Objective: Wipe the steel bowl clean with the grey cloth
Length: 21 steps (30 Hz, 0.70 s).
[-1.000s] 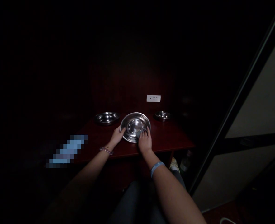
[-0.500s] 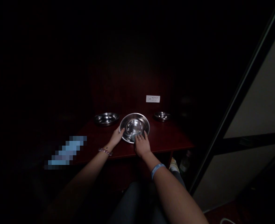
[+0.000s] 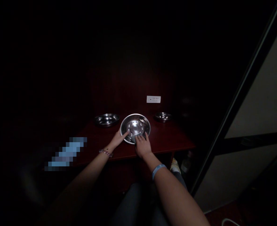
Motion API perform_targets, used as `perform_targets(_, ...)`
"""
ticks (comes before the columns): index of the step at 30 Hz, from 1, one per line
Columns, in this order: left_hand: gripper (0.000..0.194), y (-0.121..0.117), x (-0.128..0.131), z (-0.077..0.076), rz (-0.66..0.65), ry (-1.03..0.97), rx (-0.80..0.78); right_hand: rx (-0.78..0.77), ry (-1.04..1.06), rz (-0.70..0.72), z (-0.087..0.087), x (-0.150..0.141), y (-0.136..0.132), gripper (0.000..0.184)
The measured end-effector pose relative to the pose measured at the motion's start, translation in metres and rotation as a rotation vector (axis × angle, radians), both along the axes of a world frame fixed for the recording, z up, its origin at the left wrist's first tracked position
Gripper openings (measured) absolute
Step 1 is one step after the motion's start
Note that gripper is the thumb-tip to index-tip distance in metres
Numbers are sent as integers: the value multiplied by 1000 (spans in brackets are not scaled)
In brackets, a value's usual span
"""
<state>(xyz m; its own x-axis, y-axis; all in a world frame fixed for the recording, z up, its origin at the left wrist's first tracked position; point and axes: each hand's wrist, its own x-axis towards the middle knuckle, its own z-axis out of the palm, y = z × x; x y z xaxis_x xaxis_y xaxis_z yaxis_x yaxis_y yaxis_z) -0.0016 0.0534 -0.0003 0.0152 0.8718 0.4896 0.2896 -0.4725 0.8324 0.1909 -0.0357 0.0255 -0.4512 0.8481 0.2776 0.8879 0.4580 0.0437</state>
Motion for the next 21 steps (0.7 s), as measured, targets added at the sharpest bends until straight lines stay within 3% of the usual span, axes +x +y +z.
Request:
perform_targets(7,84,-2,0,-2,-32,13,4,-9,28,-9,-2,0,1,59)
perform_targets(21,60,6,-1,-10,-60,67,13,-10,3,15,-1,1,1,60)
